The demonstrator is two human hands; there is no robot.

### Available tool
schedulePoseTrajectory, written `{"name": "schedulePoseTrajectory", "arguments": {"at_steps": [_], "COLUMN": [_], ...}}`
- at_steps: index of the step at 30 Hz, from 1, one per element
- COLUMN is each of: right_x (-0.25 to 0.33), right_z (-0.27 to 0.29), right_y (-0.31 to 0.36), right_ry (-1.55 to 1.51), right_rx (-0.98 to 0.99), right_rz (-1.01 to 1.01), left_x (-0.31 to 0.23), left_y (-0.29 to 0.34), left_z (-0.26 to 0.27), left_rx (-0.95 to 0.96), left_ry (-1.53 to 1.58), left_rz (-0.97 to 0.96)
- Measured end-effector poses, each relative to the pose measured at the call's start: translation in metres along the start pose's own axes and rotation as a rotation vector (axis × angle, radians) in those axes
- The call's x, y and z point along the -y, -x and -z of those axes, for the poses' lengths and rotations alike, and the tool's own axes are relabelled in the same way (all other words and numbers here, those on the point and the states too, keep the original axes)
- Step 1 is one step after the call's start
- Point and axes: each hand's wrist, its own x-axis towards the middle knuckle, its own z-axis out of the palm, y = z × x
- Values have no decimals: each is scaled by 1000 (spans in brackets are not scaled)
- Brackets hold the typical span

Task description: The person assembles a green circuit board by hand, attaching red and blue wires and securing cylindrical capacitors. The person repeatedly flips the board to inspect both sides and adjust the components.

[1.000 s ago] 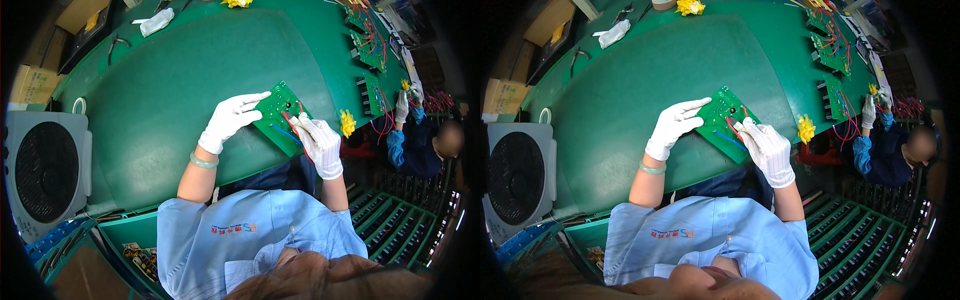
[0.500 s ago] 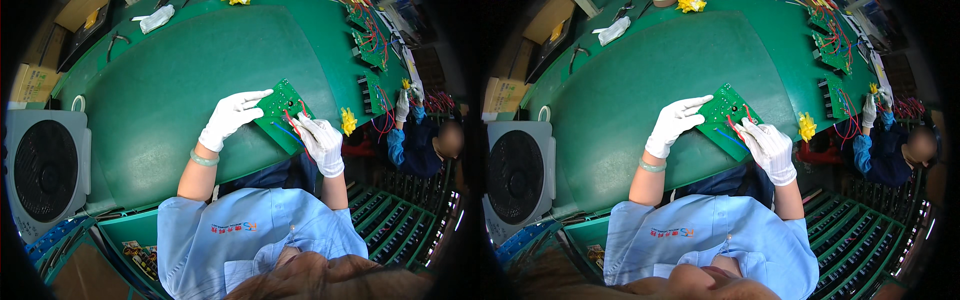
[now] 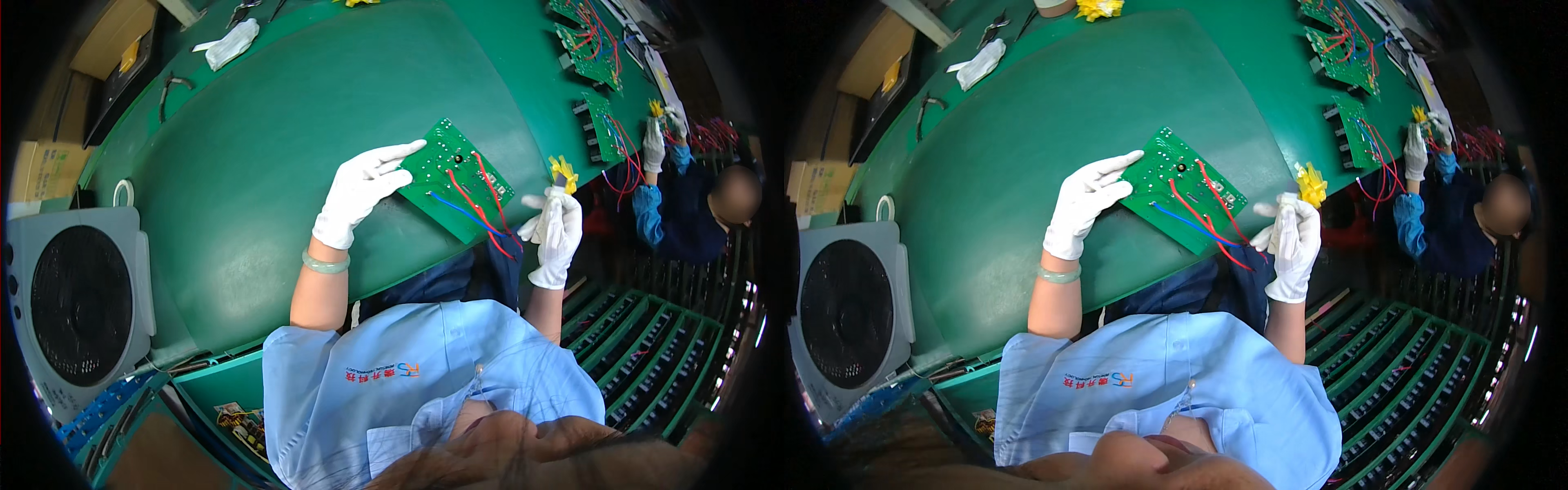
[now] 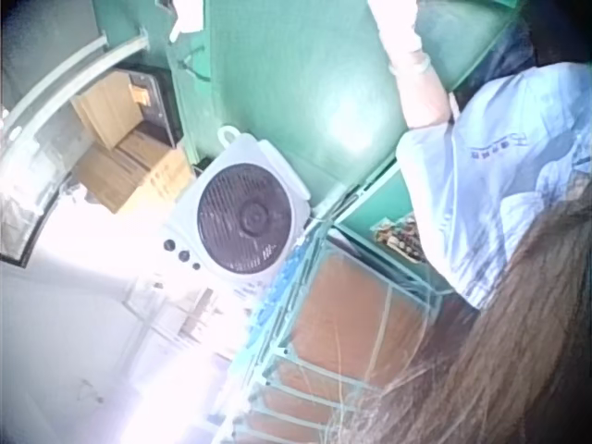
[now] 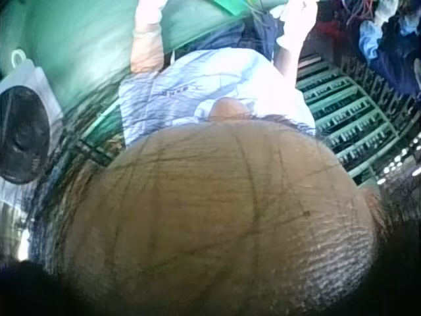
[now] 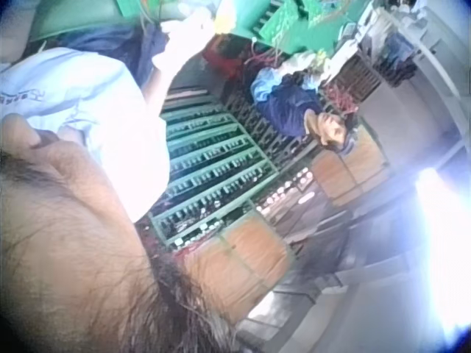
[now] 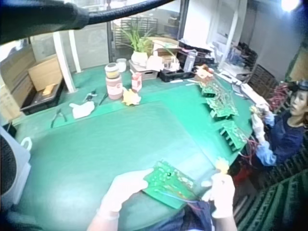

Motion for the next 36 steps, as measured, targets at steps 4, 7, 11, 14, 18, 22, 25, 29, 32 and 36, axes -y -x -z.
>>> {"name": "schedulePoseTrajectory", "arguments": {"at_steps": [4,7,11,14,18,22,25,29,32,36], "right_x": [-21,-16,-21,-17,-12,-11,-14,2,6,9], "right_z": [14,1,-6,-7,-6,-11,-8,24,71,117], "right_y": [-6,-4,-2,-6,-15,-6,2,13,29,59], "right_ry": [132,2,46,-19,-100,-133,-187,-250,-152,-143], "right_rx": [-2,110,196,223,419,358,251,40,-66,-354], "right_rz": [-196,-330,-411,-476,-433,-433,-392,-353,-355,-197], "left_x": [6,10,10,10,12,18,9,-17,-15,23], "left_y": [-1,0,-2,-5,-6,-15,-15,7,40,55], "left_z": [1,0,-4,-6,2,9,6,16,54,63], "left_rx": [2,-1,-32,-51,-18,-9,30,-162,-446,-334], "left_ry": [65,48,-37,-114,-89,-82,-98,-365,-1142,-1947], "left_rz": [-46,-64,-64,-44,-58,-55,-97,-307,-193,-293]}}
